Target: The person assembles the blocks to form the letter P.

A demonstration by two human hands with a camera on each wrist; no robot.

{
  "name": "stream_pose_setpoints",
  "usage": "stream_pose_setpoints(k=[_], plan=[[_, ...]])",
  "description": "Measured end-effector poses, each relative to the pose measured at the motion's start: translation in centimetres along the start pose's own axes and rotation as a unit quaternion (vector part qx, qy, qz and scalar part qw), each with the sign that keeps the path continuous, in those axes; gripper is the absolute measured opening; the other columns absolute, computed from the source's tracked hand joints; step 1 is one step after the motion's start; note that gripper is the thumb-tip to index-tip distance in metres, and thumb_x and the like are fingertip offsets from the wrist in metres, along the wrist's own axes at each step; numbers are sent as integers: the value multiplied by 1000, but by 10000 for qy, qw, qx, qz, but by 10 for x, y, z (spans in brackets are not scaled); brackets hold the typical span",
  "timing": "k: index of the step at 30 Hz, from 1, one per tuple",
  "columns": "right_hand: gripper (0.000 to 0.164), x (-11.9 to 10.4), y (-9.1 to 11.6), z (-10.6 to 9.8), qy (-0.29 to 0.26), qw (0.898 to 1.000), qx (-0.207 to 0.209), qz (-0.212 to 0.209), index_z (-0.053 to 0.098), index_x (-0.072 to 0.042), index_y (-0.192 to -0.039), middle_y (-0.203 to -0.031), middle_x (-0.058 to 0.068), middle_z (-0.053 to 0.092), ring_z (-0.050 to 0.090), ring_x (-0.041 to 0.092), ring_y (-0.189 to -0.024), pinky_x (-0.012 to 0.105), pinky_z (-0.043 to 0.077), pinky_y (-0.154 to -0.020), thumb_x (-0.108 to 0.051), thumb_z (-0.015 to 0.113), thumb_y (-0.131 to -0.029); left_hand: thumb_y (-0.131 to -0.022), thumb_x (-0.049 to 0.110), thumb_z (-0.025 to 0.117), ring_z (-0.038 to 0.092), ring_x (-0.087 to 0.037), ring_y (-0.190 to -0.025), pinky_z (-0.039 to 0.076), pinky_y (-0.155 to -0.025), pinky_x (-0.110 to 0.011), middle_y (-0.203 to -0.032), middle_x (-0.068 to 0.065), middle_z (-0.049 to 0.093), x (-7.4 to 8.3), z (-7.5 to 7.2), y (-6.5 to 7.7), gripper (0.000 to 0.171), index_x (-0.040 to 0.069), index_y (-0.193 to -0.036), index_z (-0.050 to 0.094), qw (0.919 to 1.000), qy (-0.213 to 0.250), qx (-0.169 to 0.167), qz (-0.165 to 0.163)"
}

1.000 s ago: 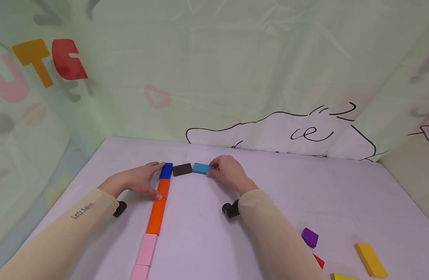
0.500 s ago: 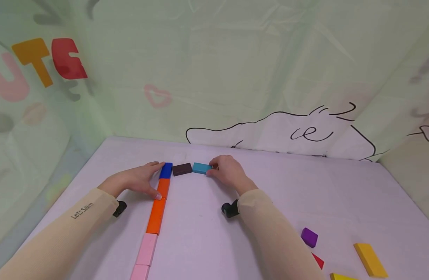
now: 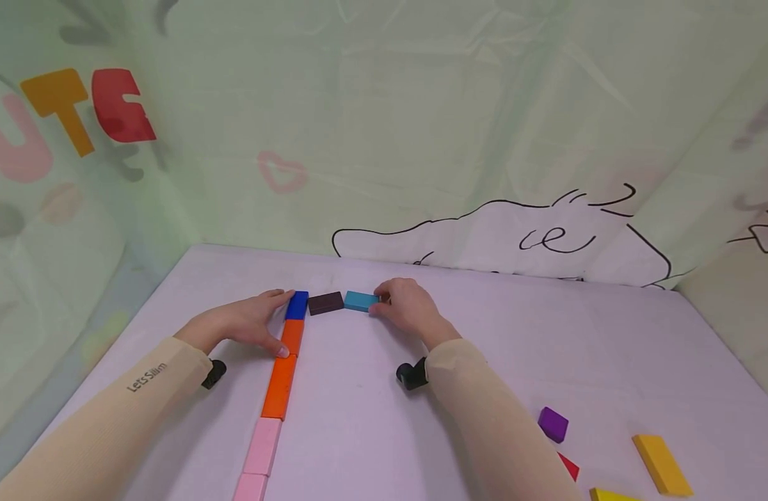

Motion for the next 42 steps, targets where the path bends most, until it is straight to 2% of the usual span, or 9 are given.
stream_pose_setpoints(k=[11, 20, 26, 32, 42], plan=[[39, 6, 12, -7, -65, 9999, 59, -133, 69, 0, -127, -106, 11, 72, 61, 23, -96, 40, 55, -92, -21, 74, -94, -83, 38, 83, 27, -43, -154, 28, -123, -62, -168, -25, 21, 0, 0, 0, 105, 5, -163, 22, 10000, -22, 5, -17], [38, 30, 38, -21, 129, 9998, -76, -104, 69, 2, -125, -112, 13, 73, 64, 25, -102, 44, 55, -96, -19, 73, -94, -84, 38, 83, 28, -44, -153, 29, -123, -62, -167, -26, 22, 2, 0, 1, 105, 4, -162, 23, 10000, -56, 22, 33], [38, 50, 65, -34, 239, 9996, -141, 9, 70, 2, -124, -114, 15, 73, 65, 28, -105, 48, 55, -97, -20, 73, -93, -83, 38, 83, 29, -44, -153, 30, -122, -62, -167, -26, 22, 1, 1, 0, 105, 4, -162, 23, 10000, -25, 53, 29], [39, 72, 101, -49, 368, 9992, -128, 77, 70, 2, -123, -115, 16, 73, 66, 31, -105, 51, 56, -96, -23, 75, -92, -83, 38, 83, 29, -44, -153, 29, -123, -61, -166, -28, 22, 1, 2, -1, 106, 2, -162, 23, 9999, -87, 31, 83], [43, 113, 162, -63, 526, 9966, -184, 602, 70, 0, -124, -116, 16, 73, 67, 37, -107, 54, 59, -92, -24, 79, -89, -83, 38, 83, 29, -45, -152, 30, -122, -62, -166, -29, 23, 4, 2, 1, 106, 1, -162, 23, 9998, -128, 16, 125]])
Point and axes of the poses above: each hand's wrist, its own y-axis away from the middle knuckle, its own z-axis out of the palm, x = y × z, the point moved 5 cm from there along -y, towards the middle knuckle
